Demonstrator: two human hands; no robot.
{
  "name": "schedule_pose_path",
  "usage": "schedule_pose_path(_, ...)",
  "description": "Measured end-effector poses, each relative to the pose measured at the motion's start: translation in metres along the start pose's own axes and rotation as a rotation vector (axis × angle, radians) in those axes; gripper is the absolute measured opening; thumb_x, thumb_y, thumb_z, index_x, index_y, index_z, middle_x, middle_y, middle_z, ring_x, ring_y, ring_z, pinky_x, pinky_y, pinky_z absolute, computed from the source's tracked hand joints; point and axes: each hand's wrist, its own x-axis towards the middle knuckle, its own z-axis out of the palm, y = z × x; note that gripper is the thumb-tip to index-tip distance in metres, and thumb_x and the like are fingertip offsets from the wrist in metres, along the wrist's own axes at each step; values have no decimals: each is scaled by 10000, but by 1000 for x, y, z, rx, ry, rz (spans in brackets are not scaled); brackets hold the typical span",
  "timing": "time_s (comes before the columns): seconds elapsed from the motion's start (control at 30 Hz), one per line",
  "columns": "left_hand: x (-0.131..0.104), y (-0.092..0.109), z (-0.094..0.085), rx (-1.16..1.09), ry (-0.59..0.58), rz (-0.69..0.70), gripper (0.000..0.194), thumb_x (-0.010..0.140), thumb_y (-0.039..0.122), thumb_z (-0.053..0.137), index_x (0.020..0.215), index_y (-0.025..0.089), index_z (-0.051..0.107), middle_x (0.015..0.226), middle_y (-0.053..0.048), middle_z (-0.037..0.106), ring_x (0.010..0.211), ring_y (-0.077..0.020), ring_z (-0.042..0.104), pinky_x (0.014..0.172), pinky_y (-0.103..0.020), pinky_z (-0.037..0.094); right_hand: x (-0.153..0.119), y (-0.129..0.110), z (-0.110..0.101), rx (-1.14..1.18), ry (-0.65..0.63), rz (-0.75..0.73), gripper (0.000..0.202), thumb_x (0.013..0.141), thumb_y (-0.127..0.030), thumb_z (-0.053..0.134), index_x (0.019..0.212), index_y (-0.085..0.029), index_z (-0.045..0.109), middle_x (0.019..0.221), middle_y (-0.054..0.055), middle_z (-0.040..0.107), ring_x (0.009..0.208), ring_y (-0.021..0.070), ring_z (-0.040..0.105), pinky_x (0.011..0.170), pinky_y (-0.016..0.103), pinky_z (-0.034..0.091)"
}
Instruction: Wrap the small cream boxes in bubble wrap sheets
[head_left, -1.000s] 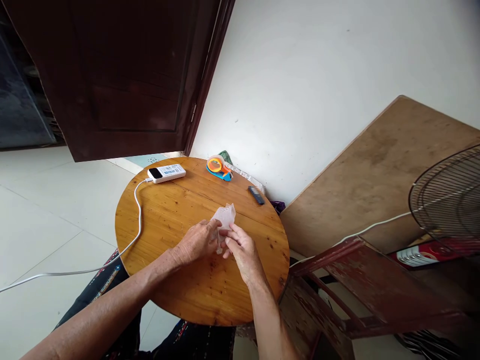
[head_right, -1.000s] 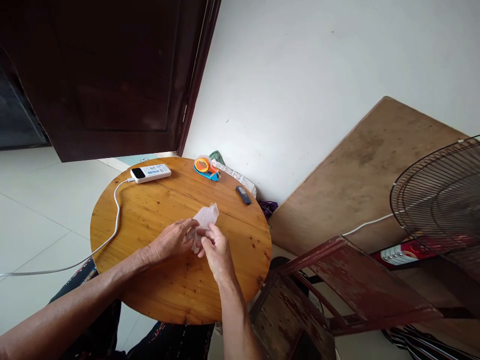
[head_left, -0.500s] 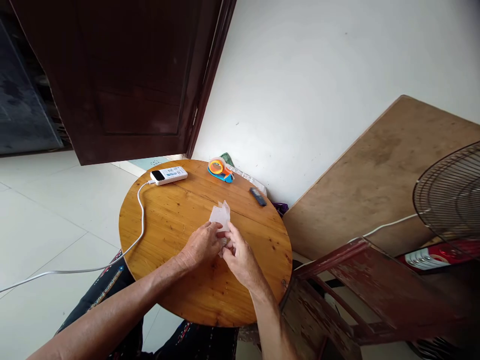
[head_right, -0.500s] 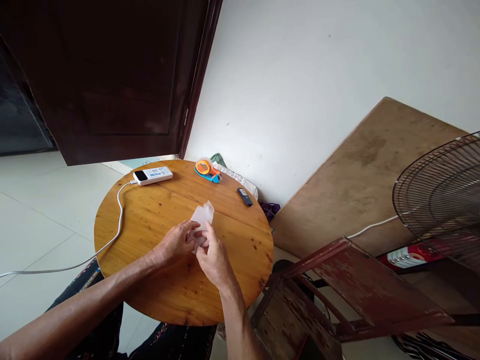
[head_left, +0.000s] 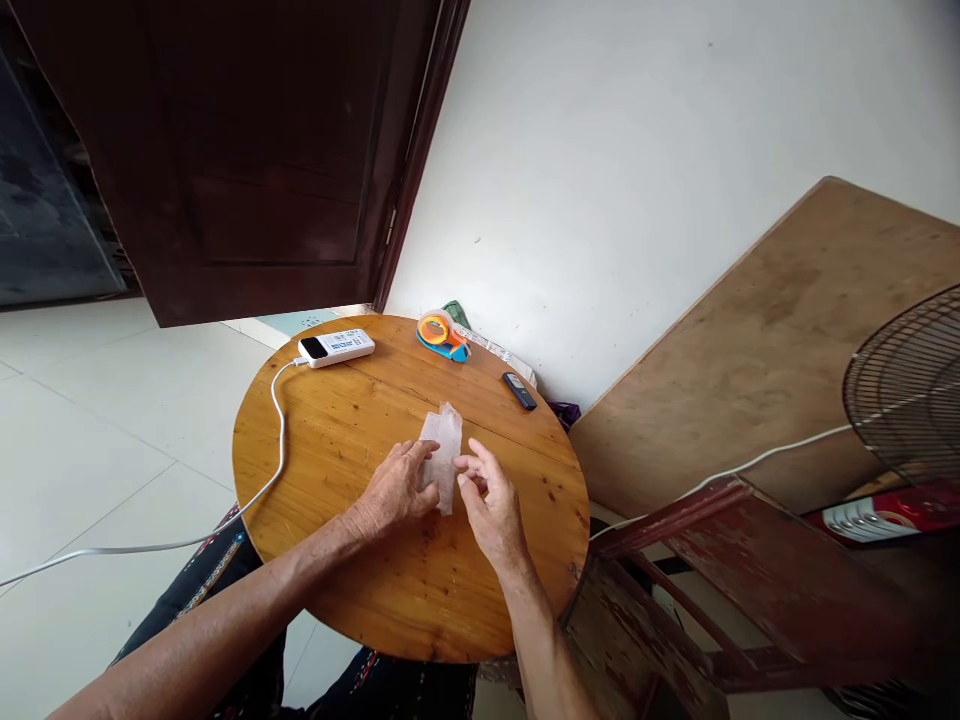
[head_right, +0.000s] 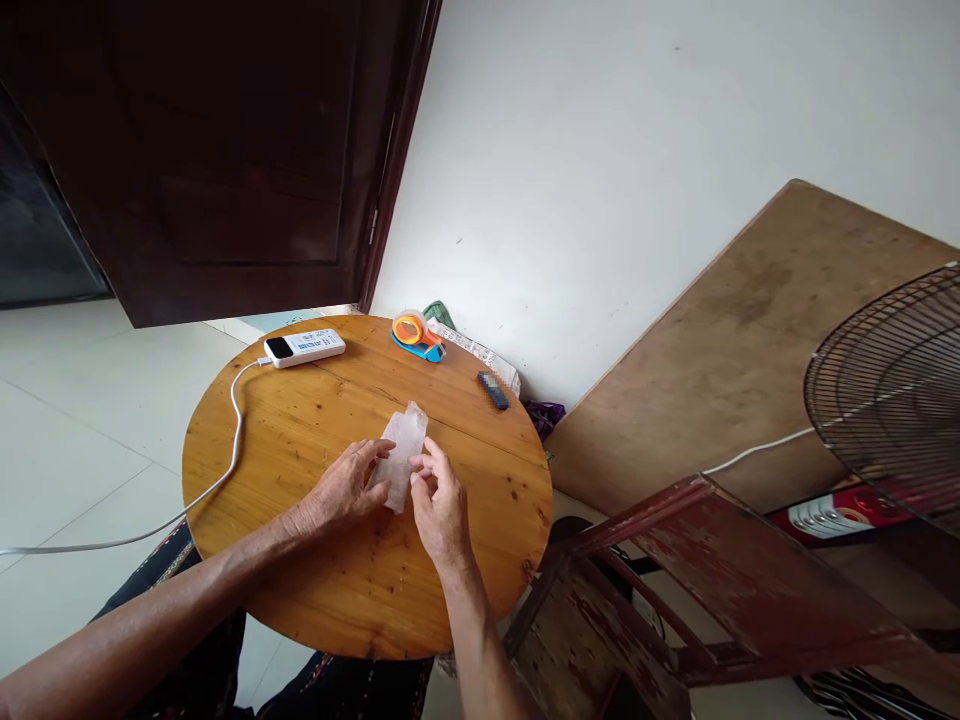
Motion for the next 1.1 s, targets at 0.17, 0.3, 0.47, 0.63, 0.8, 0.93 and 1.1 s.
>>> schedule_pose_path(0.17,-2,-1,-1,-55,-7,31,544,720,188,567,1263,169,548,1117,-93,636,1021,-252,568,946,-399,477,16,15,-4,17,114,103,444,816,-292,566,1241,-165,589,1001,97,729,838,191,665,755,326,549)
schedule_pose_path(0.3,-2,1,0,-47,-11,56,542,709,174,548,1252,168,554,1165,-107,603,1082,-275,538,977,-426,455,35,30,-9,98,41,419,613,747,-359,646,1303,-126,535,978,104,710,742,206,666,502,271,524)
schedule_pose_path(0.47,-2,1,1,-28,-2,75,566,702,179,539,1269,166,534,1173,-109,587,1074,-280,527,986,-441,439,57,31,-4,233,-62,592,653,782,-298,654,1368,-81,463,795,50,674,639,179,648,373,217,463)
schedule_pose_path(0.63,-3,2,1,-38,-43,54,671,688,152,510,1356,150,450,1105,-98,612,1036,-268,525,939,-414,465,72,31,6,324,-174,533,592,722,-302,713,1256,-106,545,642,-24,631,490,128,565,344,193,391)
schedule_pose_path(0.8,-6,5,-1,-35,-41,92,701,693,132,504,1388,182,428,1300,-117,540,1146,-264,507,1000,-412,444,75,35,15,390,-166,468,538,647,-350,731,1122,-123,622,562,-54,585,391,91,431,325,199,287)
schedule_pose_path(0.93,-9,13,-5,179,-3,183,683,683,104,529,1349,256,513,1510,-90,380,1140,-295,497,978,-468,430,71,41,21,382,-140,409,411,660,-359,668,1009,-143,665,601,-21,633,432,114,476,390,221,347)
schedule_pose_path(1.1,-9,21,-10,306,-82,261,544,733,102,519,1252,238,614,1275,-72,627,1027,-290,509,890,-451,437,72,47,30,137,-82,294,225,643,-304,620,813,-174,691,663,4,683,598,161,576,551,252,436)
